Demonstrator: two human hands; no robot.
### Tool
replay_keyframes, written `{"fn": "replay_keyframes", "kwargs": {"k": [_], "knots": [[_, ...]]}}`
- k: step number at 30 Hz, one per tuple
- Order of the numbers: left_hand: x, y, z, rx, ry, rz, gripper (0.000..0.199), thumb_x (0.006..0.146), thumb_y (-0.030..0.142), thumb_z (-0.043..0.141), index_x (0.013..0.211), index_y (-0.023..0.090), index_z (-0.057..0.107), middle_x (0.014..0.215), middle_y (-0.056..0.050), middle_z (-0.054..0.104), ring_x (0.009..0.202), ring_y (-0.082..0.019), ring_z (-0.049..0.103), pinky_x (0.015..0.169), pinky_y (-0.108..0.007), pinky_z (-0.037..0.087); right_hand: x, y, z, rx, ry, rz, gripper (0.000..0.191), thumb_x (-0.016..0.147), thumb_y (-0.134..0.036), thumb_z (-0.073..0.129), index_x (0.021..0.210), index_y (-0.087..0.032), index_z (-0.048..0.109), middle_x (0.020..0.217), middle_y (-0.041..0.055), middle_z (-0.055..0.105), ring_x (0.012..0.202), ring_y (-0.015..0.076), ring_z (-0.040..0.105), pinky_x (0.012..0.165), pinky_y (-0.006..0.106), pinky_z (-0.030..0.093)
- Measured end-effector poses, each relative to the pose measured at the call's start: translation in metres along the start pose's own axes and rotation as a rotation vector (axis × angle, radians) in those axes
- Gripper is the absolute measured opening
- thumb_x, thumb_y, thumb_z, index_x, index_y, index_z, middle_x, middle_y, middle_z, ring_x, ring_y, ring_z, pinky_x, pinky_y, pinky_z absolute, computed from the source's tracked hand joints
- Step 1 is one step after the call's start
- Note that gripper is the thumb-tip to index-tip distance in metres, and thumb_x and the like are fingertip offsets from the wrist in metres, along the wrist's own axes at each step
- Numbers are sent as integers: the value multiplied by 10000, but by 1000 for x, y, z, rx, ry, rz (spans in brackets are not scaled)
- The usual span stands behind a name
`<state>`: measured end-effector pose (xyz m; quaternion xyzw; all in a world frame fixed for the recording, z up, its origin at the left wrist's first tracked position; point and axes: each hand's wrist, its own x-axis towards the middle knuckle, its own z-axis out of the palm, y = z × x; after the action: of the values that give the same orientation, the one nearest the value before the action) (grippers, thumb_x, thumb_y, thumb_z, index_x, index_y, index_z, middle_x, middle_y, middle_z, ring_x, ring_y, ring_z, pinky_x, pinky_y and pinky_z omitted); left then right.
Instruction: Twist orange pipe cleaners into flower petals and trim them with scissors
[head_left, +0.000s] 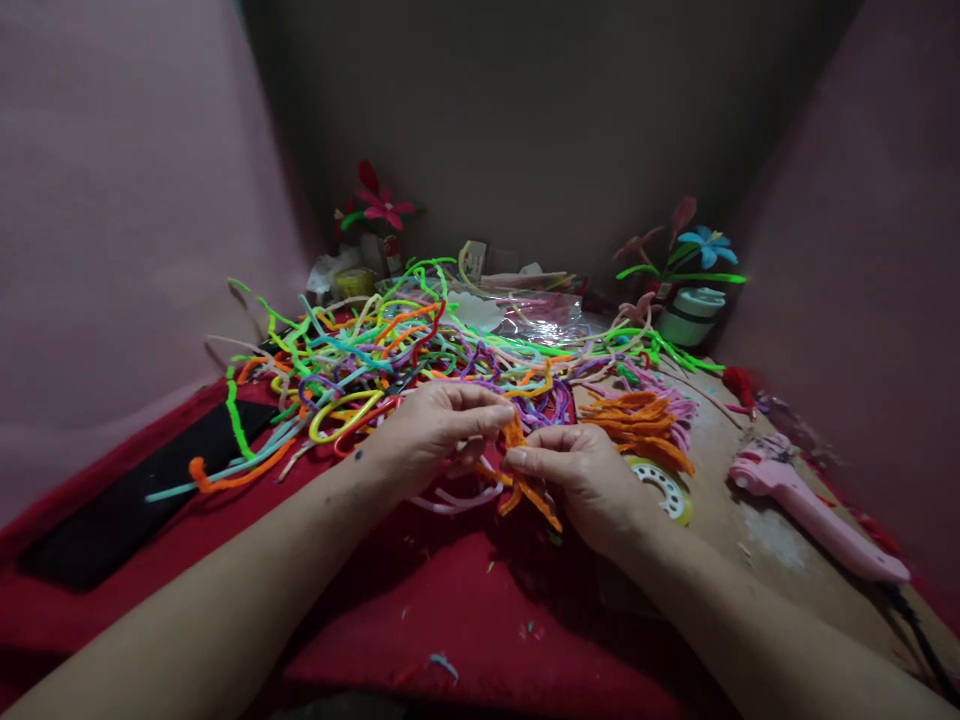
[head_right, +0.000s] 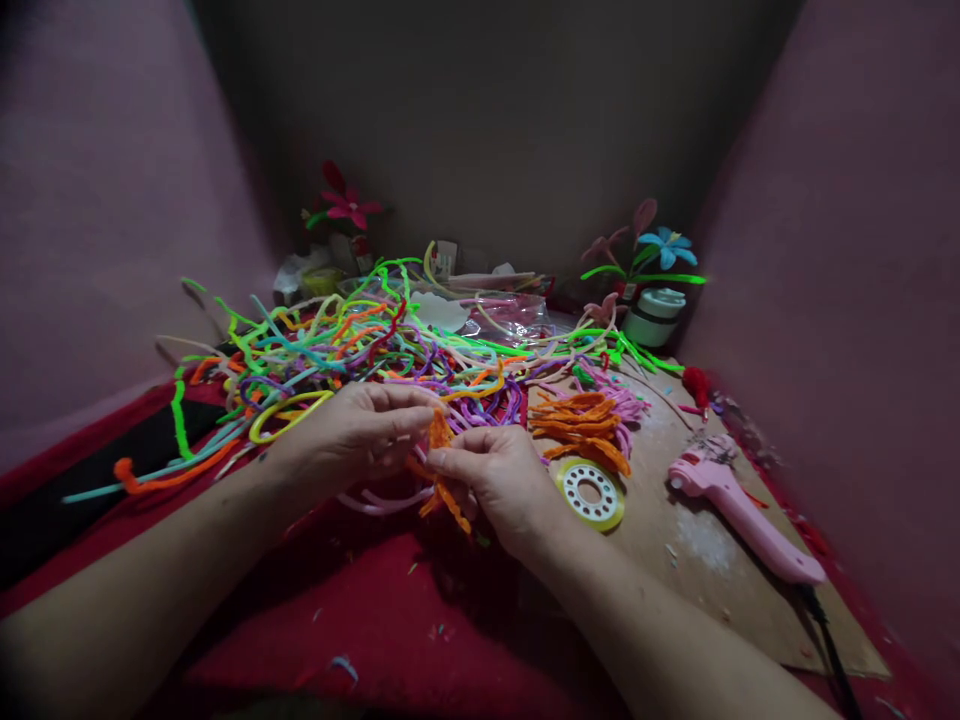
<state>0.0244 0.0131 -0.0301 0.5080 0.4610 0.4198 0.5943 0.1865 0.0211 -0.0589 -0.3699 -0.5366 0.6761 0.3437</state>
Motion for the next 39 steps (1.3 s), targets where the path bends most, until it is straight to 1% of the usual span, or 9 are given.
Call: {"fn": "replay_keyframes", "kwargs": {"k": [2, 7, 14, 23, 29, 32, 36, 37, 39], "knots": [[0, -2, 2, 12, -36, -21, 185, 743, 319, 625, 721, 137, 601, 433, 57, 438, 350, -29, 332, 352, -155, 240, 0, -1, 0, 5, -6, 14, 265, 648, -295, 698, 504, -147, 532, 401, -48, 458, 355, 54, 353, 390, 222, 227], [0, -1, 5, 89, 89, 36, 230, 718, 279, 638, 575, 121, 550, 440, 50, 438, 359, -22, 331, 349, -156, 222, -1, -2, 2, -7, -8, 40, 310, 635, -285, 703, 457, -152, 487, 368, -52, 430, 332, 50, 333, 369, 220, 210], [-1, 5, 0, 39, -41, -36, 130, 679, 235, 652, 712, 143, 566, 471, 56, 475, 339, -22, 323, 344, -155, 230, 0, -3, -1, -31, -73, 101, 253, 638, -287, 690, 490, -148, 539, 377, -51, 442, 323, 49, 337, 357, 217, 211], [-4, 0, 12, 50, 127, 4, 130, 687, 217, 621, 645, 151, 517, 401, 79, 413, 332, -28, 315, 350, -144, 240, -1, 0, 3, -81, -44, 73, 269, 652, -297, 674, 485, -152, 521, 387, -52, 444, 335, 45, 339, 367, 211, 217], [-1, -3, 4, 41, -24, -82, 173, 701, 304, 629, 700, 135, 590, 447, 57, 435, 355, -34, 298, 375, -175, 211, -2, -1, 2, -69, -1, 32, 290, 643, -325, 695, 488, -152, 521, 392, -52, 436, 356, 48, 334, 381, 218, 211], [-2, -3, 7, 155, 62, -13, 177, 693, 286, 628, 630, 123, 602, 466, 43, 450, 386, -44, 333, 397, -186, 235, 0, 0, 3, -60, 19, 39, 287, 623, -355, 712, 515, -142, 552, 415, -49, 449, 378, 47, 336, 392, 219, 207], [-3, -2, 15, 388, 286, 264, 160, 681, 199, 616, 536, 134, 596, 528, 22, 518, 522, -76, 452, 502, -187, 342, 0, 0, 4, -47, 12, 46, 289, 627, -334, 699, 493, -143, 529, 412, -52, 439, 374, 43, 320, 392, 220, 192], [-3, -1, 16, 411, 305, 289, 159, 683, 194, 610, 536, 137, 598, 535, 21, 523, 536, -78, 459, 512, -186, 346, 0, 0, 4, -45, 17, 39, 294, 632, -326, 694, 481, -147, 517, 400, -53, 432, 366, 43, 314, 390, 222, 188], [-3, 1, 16, 375, 244, 203, 175, 698, 236, 599, 551, 143, 586, 501, 32, 488, 476, -71, 414, 456, -191, 310, 0, 0, 3, -37, 29, 19, 292, 647, -318, 684, 479, -151, 512, 391, -51, 433, 358, 46, 315, 390, 226, 189]]}}
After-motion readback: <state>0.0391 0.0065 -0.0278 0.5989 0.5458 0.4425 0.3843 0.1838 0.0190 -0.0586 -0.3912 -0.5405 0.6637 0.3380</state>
